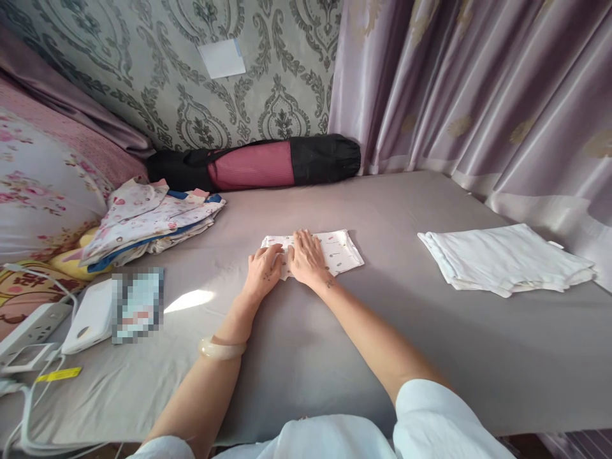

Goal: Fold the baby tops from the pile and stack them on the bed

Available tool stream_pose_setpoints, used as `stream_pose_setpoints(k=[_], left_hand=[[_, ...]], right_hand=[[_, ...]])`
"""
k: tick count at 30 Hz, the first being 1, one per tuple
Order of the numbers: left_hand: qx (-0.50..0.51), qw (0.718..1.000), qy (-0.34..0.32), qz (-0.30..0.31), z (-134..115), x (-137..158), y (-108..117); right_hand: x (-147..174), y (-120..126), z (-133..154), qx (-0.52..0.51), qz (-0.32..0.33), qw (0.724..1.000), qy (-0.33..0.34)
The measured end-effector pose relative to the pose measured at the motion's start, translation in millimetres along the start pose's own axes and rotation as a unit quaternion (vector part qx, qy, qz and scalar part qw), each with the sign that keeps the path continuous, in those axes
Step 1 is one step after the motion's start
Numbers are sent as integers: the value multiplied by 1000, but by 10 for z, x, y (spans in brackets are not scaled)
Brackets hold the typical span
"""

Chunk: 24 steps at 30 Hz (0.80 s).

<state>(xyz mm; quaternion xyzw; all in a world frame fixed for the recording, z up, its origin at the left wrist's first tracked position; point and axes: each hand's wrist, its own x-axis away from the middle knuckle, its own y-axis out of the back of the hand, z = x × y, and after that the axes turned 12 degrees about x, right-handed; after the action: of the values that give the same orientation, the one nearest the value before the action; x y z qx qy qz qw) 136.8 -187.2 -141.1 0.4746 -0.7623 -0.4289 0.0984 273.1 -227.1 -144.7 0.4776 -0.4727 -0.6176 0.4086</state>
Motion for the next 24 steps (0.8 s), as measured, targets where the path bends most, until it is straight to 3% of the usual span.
stream_pose_setpoints(k=[4,11,17,24], left_hand=[[-7,998,-45,37,-18,19,-38],[-25,995,-61,73,-43,26,-49],[-32,995,-62,76,-11,36,-67],[-67,990,-75,97,-32,68,-102]], right_hand=[[44,4,-73,26,11,998,-63],[81,-65,-80,45,12,998,-52],[81,19,-166,22,41,998,-45],[226,34,-323,48,19,998,-23]])
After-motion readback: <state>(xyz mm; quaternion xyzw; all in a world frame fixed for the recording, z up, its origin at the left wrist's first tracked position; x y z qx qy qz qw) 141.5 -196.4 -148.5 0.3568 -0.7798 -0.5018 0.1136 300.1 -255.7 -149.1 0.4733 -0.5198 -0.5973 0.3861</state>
